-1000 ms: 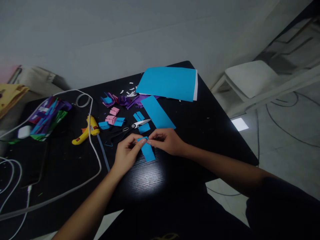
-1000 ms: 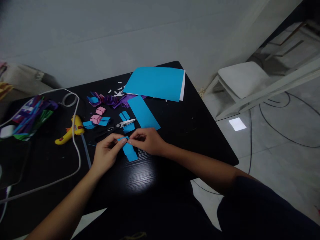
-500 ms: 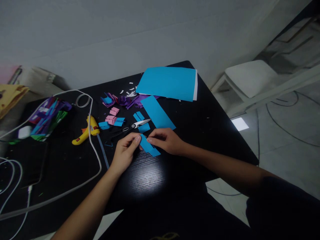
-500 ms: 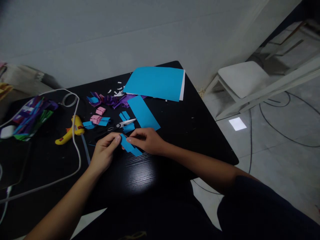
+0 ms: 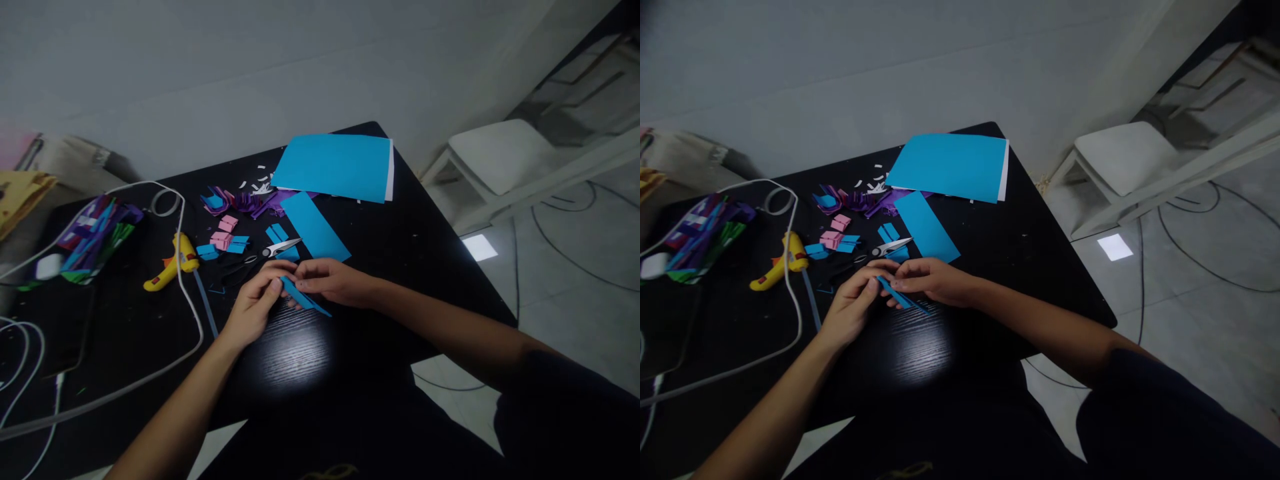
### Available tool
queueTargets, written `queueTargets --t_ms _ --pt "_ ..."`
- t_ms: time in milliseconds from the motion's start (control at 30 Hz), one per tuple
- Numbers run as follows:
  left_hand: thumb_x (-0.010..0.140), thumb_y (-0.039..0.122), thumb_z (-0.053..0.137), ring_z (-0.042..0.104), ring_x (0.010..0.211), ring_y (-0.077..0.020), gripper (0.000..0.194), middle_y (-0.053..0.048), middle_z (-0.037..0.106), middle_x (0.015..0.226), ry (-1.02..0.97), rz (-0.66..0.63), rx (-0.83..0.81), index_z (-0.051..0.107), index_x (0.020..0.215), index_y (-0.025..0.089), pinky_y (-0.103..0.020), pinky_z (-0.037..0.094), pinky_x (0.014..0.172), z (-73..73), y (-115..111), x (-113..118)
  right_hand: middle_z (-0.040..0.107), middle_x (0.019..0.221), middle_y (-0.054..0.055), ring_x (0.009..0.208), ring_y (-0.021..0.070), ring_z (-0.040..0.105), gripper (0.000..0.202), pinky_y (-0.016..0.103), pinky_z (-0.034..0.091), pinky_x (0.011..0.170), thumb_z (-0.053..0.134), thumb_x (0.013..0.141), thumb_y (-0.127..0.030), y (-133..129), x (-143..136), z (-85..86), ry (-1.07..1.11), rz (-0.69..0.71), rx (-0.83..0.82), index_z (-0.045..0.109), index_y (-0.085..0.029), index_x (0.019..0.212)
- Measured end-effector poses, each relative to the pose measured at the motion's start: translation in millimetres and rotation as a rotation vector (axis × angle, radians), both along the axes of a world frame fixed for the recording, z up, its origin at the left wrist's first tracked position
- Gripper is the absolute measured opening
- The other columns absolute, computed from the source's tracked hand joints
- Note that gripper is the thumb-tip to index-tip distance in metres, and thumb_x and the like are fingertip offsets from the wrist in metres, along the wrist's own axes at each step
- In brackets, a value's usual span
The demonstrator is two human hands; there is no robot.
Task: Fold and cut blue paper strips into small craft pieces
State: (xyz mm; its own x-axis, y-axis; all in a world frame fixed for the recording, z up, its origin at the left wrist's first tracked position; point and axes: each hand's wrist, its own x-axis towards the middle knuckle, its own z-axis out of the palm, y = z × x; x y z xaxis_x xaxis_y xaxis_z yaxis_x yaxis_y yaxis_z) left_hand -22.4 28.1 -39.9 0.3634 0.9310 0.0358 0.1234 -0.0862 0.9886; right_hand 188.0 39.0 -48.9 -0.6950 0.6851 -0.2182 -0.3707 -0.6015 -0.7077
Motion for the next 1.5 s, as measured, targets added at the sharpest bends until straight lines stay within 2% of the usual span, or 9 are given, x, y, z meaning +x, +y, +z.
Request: queueTargets --t_ms 133,300,400,467,633,800,1000,1200,1500 --pt "0.097 0.050 0.062 0.063 0.121 -0.0284 0.032 -0.012 0.071 0.124 0.049 -0.008 0.049 0.078 0.101 0.023 -0.044 0.047 0.109 4.4 1 2 0.071 0.081 -0.002 0.075 0.0104 0.067 0.021 0.026 0.056 0.078 0.085 0.076 -0.018 1 0 -0.1 -0.155 -0.106 0.121 0.067 -0.016 0.086" --pt "0.096 0.050 0.062 0.068 0.104 -0.0244 0.036 -0.008 0.074 0.112 0.120 0.108 0.057 0.073 0.114 0.022 -0.036 0.053 0.092 4.1 0 5 0.070 0.083 -0.003 0.078 0.0130 0.069 0.035 0.028 0.057 0.076 0.087 0.073 -0.021 2 0 -3.0 -0.206 -0.231 0.169 0.063 -0.019 0.098" --pt "0.098 0.048 0.059 0.066 0.080 -0.0186 0.030 -0.003 0.072 0.088 0.153 0.125 0.073 0.071 0.103 0.020 -0.029 0.052 0.075 0.5 -3 5 0.070 0.082 -0.003 0.079 0.0144 0.070 0.042 0.031 0.058 0.078 0.087 0.073 -0.023 1 -1 -6.5 -0.240 -0.297 0.275 0.064 -0.020 0.108" --pt "0.101 0.045 0.056 0.062 0.071 -0.0164 0.030 -0.001 0.067 0.075 0.157 0.110 0.074 0.069 0.092 0.020 -0.027 0.050 0.070 -1.3 -5 5 0.070 0.083 -0.002 0.079 0.0142 0.070 0.040 0.032 0.058 0.080 0.086 0.075 -0.024 1 -2 -9.1 -0.275 -0.337 0.356 0.066 -0.021 0.109" --pt "0.101 0.044 0.055 0.062 0.069 -0.0157 0.032 -0.001 0.067 0.072 0.152 0.105 0.069 0.065 0.083 0.019 -0.027 0.050 0.070 -0.3 -6 5 0.068 0.084 -0.001 0.078 0.0138 0.069 0.035 0.032 0.059 0.081 0.085 0.076 -0.027 -1 -4 -14.2 -0.351 -0.416 0.449 0.067 -0.021 0.105" --pt "0.095 0.039 0.065 0.056 0.061 -0.0124 0.025 0.002 0.062 0.066 0.242 0.149 0.119 0.065 0.079 0.019 -0.023 0.045 0.060 -0.2 -6 7 0.068 0.082 -0.001 0.076 0.0138 0.069 0.030 0.031 0.059 0.079 0.085 0.076 -0.028 -3 -5 -11.1 -0.380 -0.432 0.441 0.065 -0.020 0.095" --pt "0.096 0.037 0.064 0.051 0.059 -0.0107 0.026 0.004 0.057 0.065 0.283 0.142 0.147 0.067 0.080 0.018 -0.023 0.040 0.058 -2.5 -7 5 0.069 0.075 -0.002 0.064 0.0119 0.065 0.025 0.027 0.057 0.063 0.082 0.079 -0.032 -3 -6 -7.1 -0.353 -0.416 0.391 0.063 -0.019 0.088" --pt "0.097 0.040 0.063 0.050 0.060 -0.0107 0.028 0.004 0.056 0.066 0.279 0.130 0.126 0.067 0.081 0.018 -0.023 0.040 0.060 -3.0 -8 4 0.070 0.075 -0.001 0.063 0.0106 0.066 0.025 0.025 0.058 0.061 0.084 0.078 -0.031 -2 -5 -7.2 -0.330 -0.403 0.372 0.064 -0.018 0.086" --pt "0.098 0.044 0.060 0.052 0.062 -0.0121 0.031 0.002 0.060 0.068 0.230 0.163 0.095 0.068 0.083 0.018 -0.023 0.042 0.059 -3.3 -6 4 0.071 0.078 0.002 0.072 0.0139 0.070 0.027 0.026 0.062 0.062 0.082 0.081 -0.038 -1 -2 -2.9 -0.254 -0.342 0.292 0.071 -0.016 0.090"
